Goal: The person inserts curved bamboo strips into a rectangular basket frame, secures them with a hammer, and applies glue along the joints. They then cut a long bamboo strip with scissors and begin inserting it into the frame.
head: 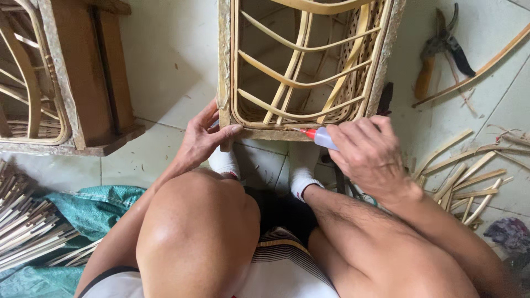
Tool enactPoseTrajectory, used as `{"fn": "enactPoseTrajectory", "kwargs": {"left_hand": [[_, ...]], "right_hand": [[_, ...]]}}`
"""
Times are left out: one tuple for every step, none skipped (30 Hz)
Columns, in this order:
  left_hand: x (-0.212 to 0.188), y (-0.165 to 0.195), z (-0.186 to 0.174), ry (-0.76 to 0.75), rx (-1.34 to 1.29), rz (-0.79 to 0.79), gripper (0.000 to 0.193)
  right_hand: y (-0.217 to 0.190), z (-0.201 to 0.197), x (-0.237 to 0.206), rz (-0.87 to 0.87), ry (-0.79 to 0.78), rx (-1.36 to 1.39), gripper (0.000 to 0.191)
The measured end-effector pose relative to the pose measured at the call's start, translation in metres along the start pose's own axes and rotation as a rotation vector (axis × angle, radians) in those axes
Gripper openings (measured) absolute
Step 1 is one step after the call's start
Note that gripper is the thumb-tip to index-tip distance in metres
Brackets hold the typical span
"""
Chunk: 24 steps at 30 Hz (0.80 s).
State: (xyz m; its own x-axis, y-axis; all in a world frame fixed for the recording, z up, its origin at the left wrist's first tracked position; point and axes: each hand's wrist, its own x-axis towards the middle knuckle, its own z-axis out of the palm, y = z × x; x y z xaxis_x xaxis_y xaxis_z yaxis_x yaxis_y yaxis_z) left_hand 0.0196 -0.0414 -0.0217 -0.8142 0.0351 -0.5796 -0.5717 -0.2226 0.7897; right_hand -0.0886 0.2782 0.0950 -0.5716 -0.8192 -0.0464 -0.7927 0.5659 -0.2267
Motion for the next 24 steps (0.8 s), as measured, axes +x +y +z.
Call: {"fn": "enactPoseTrajectory", "kwargs": {"left_hand": [[0.000,0.000,0.000,0.001,0.002,0.004,0.088],[0.000,0.000,0.000,0.005,-0.001,-0.002,0.088],[0.000,0.001,0.000,0.007,-0.004,-0.008,0.088],[0.000,0.001,0.000,0.008,-0.007,-0.015,0.088],[0.000,0.001,0.000,0.013,0.000,-0.024,0.089],[0.000,0.001,0.000,0.021,0.007,-0.032,0.089],[0.000,0.001,-0.001,0.030,0.013,-0.040,0.089],[0.000,0.001,-0.001,0.022,0.001,-0.036,0.089],[0.000,0.001,-0.002,0.014,-0.009,-0.034,0.089],[0.000,0.000,-0.002,0.004,-0.020,-0.033,0.089],[0.001,-0.001,-0.003,0.008,-0.013,-0.030,0.089],[0.001,-0.001,-0.003,0.012,-0.007,-0.025,0.088],[0.001,-0.002,-0.004,0.016,0.000,-0.019,0.088],[0.002,-0.002,-0.004,0.015,0.013,-0.011,0.088],[0.002,-0.003,-0.004,0.014,0.025,-0.004,0.088],[0.002,-0.004,-0.004,0.014,0.036,0.003,0.088],[0.003,-0.004,-0.005,0.017,0.040,-0.001,0.089],[0.003,-0.005,-0.005,0.020,0.045,-0.005,0.090],[0.004,-0.005,-0.005,0.027,0.049,-0.008,0.091],[0.004,-0.005,-0.006,0.023,0.043,-0.011,0.090],[0.004,-0.006,-0.007,0.020,0.039,-0.014,0.090],[0.004,-0.006,-0.007,0.015,0.035,-0.015,0.089],[0.004,-0.007,-0.008,0.012,0.033,-0.010,0.089],[0.004,-0.007,-0.008,0.009,0.031,-0.003,0.089]], "right_hand": [[-0.001,0.001,0.002,-0.012,-0.003,0.000,0.043],[-0.001,0.001,0.004,-0.022,-0.010,-0.006,0.044],[-0.001,-0.001,0.005,-0.030,-0.017,-0.012,0.044],[0.000,-0.002,0.006,-0.038,-0.024,-0.018,0.044],[0.000,-0.004,0.007,-0.025,-0.024,0.007,0.042],[0.000,-0.006,0.008,-0.015,-0.024,0.032,0.041],[-0.001,-0.006,0.009,-0.006,-0.023,0.058,0.039],[-0.002,-0.006,0.011,-0.012,-0.001,0.073,0.039],[-0.004,-0.004,0.013,-0.016,0.021,0.089,0.040],[-0.007,-0.001,0.015,-0.019,0.043,0.106,0.040],[-0.009,0.002,0.018,-0.032,0.032,0.088,0.041],[-0.011,0.006,0.021,-0.045,0.022,0.067,0.042],[-0.012,0.009,0.023,-0.059,0.013,0.045,0.042],[-0.013,0.010,0.024,-0.060,0.004,0.049,0.043],[-0.013,0.010,0.025,-0.062,-0.007,0.052,0.044],[-0.013,0.010,0.026,-0.065,-0.017,0.056,0.045],[-0.013,0.009,0.027,-0.066,-0.014,0.064,0.044],[-0.013,0.007,0.028,-0.067,-0.010,0.071,0.043],[-0.013,0.005,0.029,-0.071,-0.005,0.080,0.042],[-0.013,0.004,0.031,-0.066,0.007,0.098,0.042],[-0.014,0.004,0.033,-0.061,0.020,0.117,0.041],[-0.015,0.004,0.035,-0.054,0.033,0.135,0.041],[-0.017,0.007,0.039,-0.078,0.037,0.122,0.041],[-0.020,0.011,0.043,-0.101,0.042,0.108,0.041]]}}
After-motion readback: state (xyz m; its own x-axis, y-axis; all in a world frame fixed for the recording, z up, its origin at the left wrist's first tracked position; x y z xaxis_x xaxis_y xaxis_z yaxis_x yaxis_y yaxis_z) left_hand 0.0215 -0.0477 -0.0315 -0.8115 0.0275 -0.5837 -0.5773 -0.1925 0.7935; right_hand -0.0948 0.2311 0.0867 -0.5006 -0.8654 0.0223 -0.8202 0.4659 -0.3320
